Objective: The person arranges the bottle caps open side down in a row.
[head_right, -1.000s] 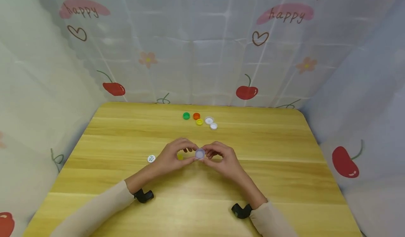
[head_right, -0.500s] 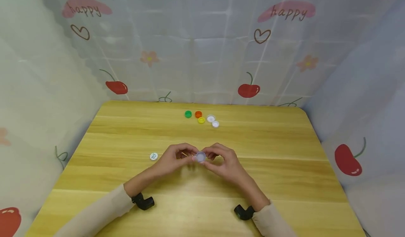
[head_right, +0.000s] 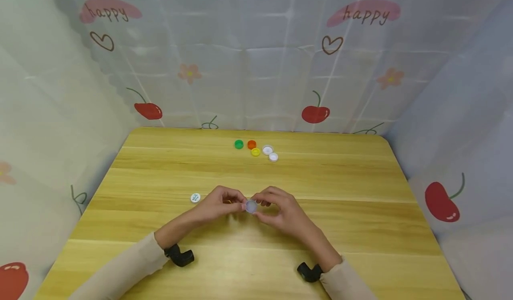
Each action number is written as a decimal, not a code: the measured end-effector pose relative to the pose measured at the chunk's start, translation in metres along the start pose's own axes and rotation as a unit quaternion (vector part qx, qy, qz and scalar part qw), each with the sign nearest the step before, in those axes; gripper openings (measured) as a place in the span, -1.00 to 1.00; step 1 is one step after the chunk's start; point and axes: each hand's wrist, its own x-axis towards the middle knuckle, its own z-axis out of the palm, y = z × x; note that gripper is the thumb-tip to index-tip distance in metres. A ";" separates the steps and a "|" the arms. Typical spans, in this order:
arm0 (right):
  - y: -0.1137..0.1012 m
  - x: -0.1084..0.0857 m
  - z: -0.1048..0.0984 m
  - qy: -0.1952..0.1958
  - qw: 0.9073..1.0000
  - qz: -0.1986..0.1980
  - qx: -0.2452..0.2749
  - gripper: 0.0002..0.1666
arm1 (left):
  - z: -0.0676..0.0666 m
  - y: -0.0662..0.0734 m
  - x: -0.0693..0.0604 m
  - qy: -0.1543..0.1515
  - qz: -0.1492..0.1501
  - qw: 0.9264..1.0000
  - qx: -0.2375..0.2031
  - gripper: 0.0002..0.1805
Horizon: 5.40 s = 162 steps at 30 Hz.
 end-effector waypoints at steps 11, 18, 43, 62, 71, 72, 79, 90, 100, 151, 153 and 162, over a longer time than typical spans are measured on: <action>-0.003 0.002 -0.003 -0.055 0.986 0.149 0.044 -0.53 | 0.002 0.003 -0.004 0.077 0.087 0.970 0.215 -0.90; 0.005 -0.001 -0.007 -0.139 0.934 0.243 0.224 -0.68 | 0.002 0.004 -0.004 0.088 0.303 0.853 0.417 -0.81; -0.011 0.004 -0.004 0.005 0.998 0.069 -0.004 -0.59 | 0.008 0.001 -0.002 0.141 0.269 0.900 0.314 -0.70; -0.002 0.025 0.005 -0.083 0.979 0.116 -0.145 -0.68 | -0.004 -0.002 -0.001 0.119 0.149 0.895 0.404 -0.75; 0.021 0.044 0.015 -0.162 0.962 0.145 -0.165 -0.66 | -0.012 -0.012 0.015 0.053 0.032 0.911 0.407 -0.78; 0.023 0.045 0.016 -0.165 0.961 0.145 -0.165 -0.67 | -0.013 -0.012 0.016 0.051 0.027 0.911 0.409 -0.77; 0.028 0.049 0.019 -0.173 0.962 0.140 -0.156 -0.72 | -0.012 -0.015 0.017 0.049 0.013 0.906 0.420 -0.74; 0.027 0.048 0.021 -0.173 0.965 0.142 -0.139 -0.67 | -0.012 -0.013 0.018 0.046 0.003 0.914 0.403 -0.71; 0.044 0.043 -0.009 -0.120 0.956 0.234 -0.131 -0.42 | -0.018 -0.001 0.036 0.003 -0.039 0.923 0.384 -0.24; 0.050 0.036 -0.025 0.026 0.973 0.229 0.022 -0.71 | -0.024 -0.003 0.077 0.061 0.083 0.975 0.199 -0.74; 0.040 0.032 -0.022 0.037 0.978 0.202 0.033 -0.70 | -0.020 0.000 0.062 0.075 0.102 0.975 0.180 -0.73; 0.006 0.015 -0.012 0.060 0.987 0.126 0.078 -0.60 | 0.002 0.009 0.016 0.113 0.118 0.983 0.078 -0.73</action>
